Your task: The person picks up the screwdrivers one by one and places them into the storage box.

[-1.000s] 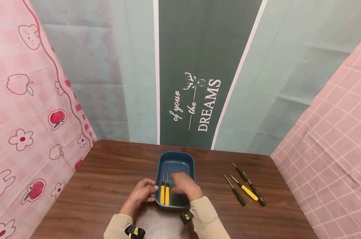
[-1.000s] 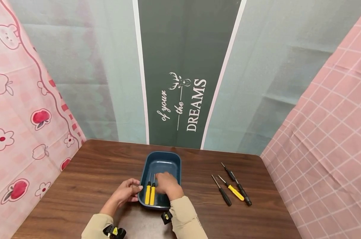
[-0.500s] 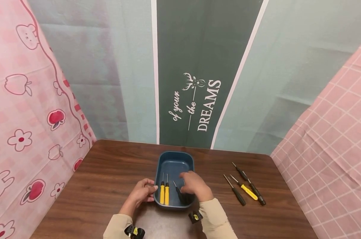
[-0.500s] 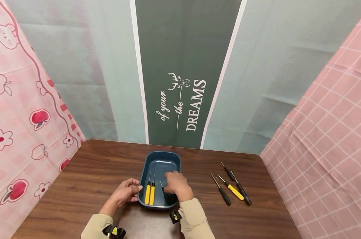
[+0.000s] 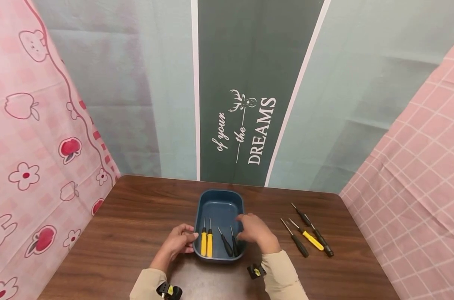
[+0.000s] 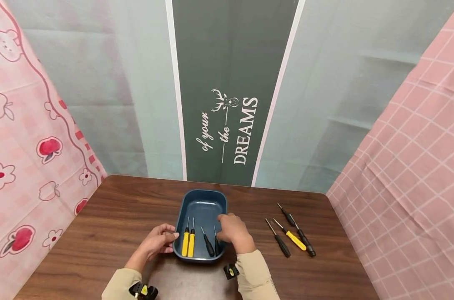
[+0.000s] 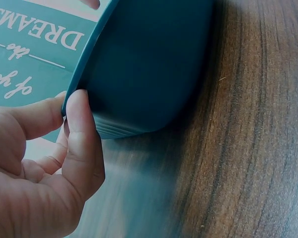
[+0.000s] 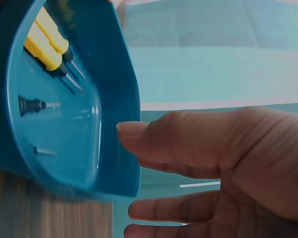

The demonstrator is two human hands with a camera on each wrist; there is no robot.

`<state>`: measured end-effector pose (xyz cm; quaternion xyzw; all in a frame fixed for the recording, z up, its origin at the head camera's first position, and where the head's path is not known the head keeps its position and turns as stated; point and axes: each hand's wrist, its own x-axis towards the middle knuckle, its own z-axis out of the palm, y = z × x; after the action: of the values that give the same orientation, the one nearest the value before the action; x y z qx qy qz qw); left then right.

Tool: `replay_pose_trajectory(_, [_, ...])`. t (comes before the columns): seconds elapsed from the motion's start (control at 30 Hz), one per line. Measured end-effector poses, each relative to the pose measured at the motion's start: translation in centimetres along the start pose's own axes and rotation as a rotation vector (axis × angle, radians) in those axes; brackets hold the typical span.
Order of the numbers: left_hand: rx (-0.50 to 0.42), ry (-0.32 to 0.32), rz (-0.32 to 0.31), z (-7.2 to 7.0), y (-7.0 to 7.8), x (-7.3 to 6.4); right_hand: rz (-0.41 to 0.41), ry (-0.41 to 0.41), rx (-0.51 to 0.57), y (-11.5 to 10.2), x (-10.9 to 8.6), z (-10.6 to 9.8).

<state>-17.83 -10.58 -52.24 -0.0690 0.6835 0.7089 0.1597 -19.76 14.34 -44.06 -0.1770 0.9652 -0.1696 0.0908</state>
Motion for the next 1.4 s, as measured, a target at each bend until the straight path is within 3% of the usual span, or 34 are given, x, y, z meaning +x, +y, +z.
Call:
replay_pose_trajectory(0.33, [0.004,0.003,-0.007,0.1,-0.1,0.1,0.020,0.036,-0.020,2.1,-0.9,-0.5])
replay_pose_trajectory(0.67, [0.014,0.005,-0.004,0.1,-0.1,0.1,0.073,-0.017,0.039,4.7,-1.6,-0.8])
replay_pose_trajectory(1.13, [0.013,0.006,-0.013,0.0,0.0,0.1,0.123,0.037,0.002,8.8,-3.1,-0.9])
replay_pose_trajectory(1.4, [0.011,0.004,-0.016,0.1,0.0,0.1,0.152,0.045,0.041,11.2,-3.6,-0.4])
